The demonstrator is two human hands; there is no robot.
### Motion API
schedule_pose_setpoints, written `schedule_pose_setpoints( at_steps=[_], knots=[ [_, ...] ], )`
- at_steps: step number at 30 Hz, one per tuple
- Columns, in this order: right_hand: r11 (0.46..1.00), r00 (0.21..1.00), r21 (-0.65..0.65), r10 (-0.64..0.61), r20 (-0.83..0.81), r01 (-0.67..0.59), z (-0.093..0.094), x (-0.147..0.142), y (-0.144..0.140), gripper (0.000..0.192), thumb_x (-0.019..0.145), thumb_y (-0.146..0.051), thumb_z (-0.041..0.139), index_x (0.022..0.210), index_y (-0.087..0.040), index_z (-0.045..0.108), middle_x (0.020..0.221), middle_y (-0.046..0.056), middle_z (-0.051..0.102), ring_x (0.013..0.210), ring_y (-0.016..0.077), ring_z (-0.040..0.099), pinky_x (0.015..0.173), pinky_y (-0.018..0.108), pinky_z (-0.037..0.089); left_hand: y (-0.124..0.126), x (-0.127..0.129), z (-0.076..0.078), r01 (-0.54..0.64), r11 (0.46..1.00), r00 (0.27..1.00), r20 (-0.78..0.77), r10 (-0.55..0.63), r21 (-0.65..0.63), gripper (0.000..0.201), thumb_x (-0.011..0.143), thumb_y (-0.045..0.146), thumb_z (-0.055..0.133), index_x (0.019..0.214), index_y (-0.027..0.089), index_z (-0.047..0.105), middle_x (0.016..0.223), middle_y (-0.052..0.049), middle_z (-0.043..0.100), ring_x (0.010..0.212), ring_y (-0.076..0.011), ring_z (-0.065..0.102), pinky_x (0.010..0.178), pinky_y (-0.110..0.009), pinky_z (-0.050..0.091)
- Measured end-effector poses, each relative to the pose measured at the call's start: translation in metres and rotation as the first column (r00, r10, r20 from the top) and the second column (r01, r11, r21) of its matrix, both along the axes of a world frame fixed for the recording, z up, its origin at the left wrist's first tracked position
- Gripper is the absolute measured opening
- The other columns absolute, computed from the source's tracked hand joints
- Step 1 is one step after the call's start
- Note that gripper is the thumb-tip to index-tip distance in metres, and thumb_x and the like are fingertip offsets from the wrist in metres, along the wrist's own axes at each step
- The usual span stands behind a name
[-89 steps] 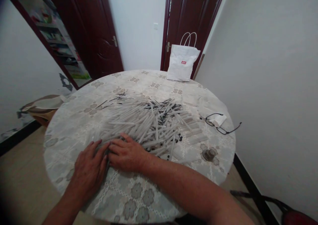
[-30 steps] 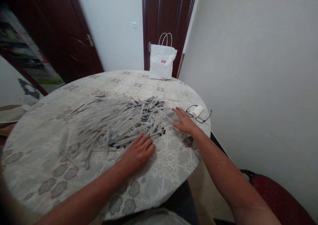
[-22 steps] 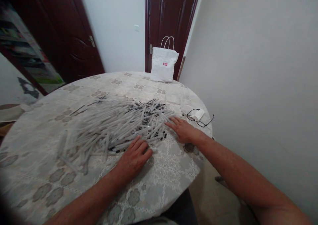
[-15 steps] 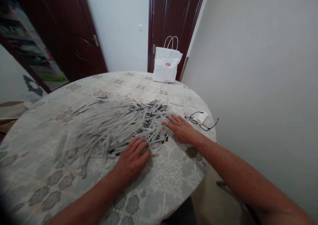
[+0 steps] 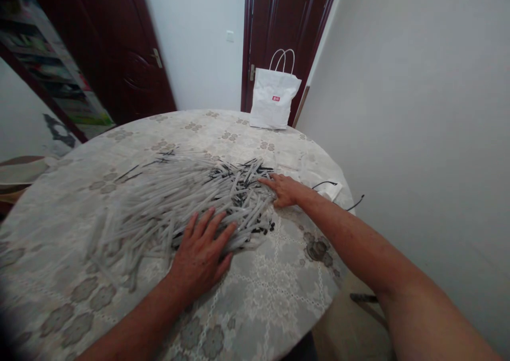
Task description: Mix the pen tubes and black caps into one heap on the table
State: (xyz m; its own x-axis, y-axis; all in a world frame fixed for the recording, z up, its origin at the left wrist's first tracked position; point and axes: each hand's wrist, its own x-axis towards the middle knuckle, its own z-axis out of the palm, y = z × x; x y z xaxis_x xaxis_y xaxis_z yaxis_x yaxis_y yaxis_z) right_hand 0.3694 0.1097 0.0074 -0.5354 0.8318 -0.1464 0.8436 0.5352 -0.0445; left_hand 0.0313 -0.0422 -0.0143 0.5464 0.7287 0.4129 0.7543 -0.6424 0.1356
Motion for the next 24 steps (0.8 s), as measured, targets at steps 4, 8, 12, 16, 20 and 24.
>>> schedule_pose_setpoints(
  at_steps=[4, 8, 12, 16, 20, 24],
  knots=[
    [0.999, 1.0, 0.028, -0.015, 0.017, 0.014, 0.002, -0.004, -0.002, 0.109, 0.073, -0.028, 0.077, 0.169, -0.029, 0.024, 0.165, 0.021, 0.036, 0.144, 0.0447, 0.045, 0.113, 0.058, 0.039, 0.002, 0.0, -0.001, -0.011, 1.0, 1.0, -0.004, 0.011, 0.0, 0.059, 0.082, 0.031, 0.074, 0.14, 0.025, 0.063, 0.153, -0.015, 0.056, 0.15, -0.0422, 0.039, 0.127, -0.068, 0.02],
    [0.999, 1.0, 0.047, 0.024, 0.014, -0.025, 0.006, -0.007, -0.007, 0.106, 0.073, -0.026, 0.074, 0.168, -0.024, 0.027, 0.149, 0.021, 0.048, 0.129, 0.0383, 0.057, 0.108, 0.051, 0.045, 0.002, 0.0, -0.003, -0.017, 1.0, 1.0, 0.001, 0.017, 0.001, 0.056, 0.081, 0.028, 0.073, 0.136, 0.025, 0.064, 0.149, -0.015, 0.057, 0.146, -0.0413, 0.042, 0.127, -0.068, 0.019],
    [0.998, 0.999, 0.051, 0.04, 0.001, -0.04, 0.005, -0.005, -0.009, 0.1, 0.075, -0.027, 0.071, 0.166, -0.021, 0.029, 0.134, 0.018, 0.056, 0.116, 0.0335, 0.063, 0.101, 0.044, 0.049, -0.001, 0.001, -0.001, -0.023, 1.0, 1.0, -0.005, 0.023, -0.01, 0.058, 0.083, 0.026, 0.071, 0.14, 0.026, 0.06, 0.149, -0.014, 0.056, 0.147, -0.0392, 0.04, 0.128, -0.066, 0.016],
    [0.997, 1.0, 0.078, 0.019, 0.022, -0.021, -0.002, -0.003, -0.011, 0.094, 0.078, -0.028, 0.069, 0.164, -0.024, 0.032, 0.132, 0.017, 0.06, 0.114, 0.0329, 0.065, 0.096, 0.04, 0.049, -0.004, 0.002, 0.003, -0.033, 0.998, 0.999, -0.028, 0.032, -0.059, 0.066, 0.086, 0.03, 0.071, 0.149, 0.028, 0.053, 0.153, -0.012, 0.052, 0.149, -0.0377, 0.037, 0.13, -0.063, 0.013],
    [0.987, 0.997, 0.158, -0.051, 0.063, 0.04, -0.007, -0.005, -0.018, 0.086, 0.083, -0.029, 0.065, 0.163, -0.022, 0.033, 0.129, 0.018, 0.064, 0.11, 0.0321, 0.068, 0.092, 0.037, 0.049, -0.004, 0.001, 0.002, -0.027, 0.998, 0.999, -0.045, 0.024, -0.065, 0.068, 0.088, 0.035, 0.072, 0.152, 0.029, 0.05, 0.157, -0.012, 0.05, 0.151, -0.0382, 0.035, 0.13, -0.064, 0.011],
    [0.974, 0.992, 0.213, -0.098, 0.081, 0.079, -0.008, -0.009, -0.025, 0.078, 0.088, -0.034, 0.061, 0.161, -0.019, 0.037, 0.124, 0.019, 0.068, 0.106, 0.0325, 0.07, 0.089, 0.037, 0.049, -0.002, 0.002, -0.005, -0.022, 1.0, 0.999, -0.046, 0.021, -0.017, 0.059, 0.094, 0.034, 0.067, 0.151, 0.029, 0.053, 0.155, -0.011, 0.052, 0.15, -0.0364, 0.038, 0.129, -0.063, 0.015]
  ],
)
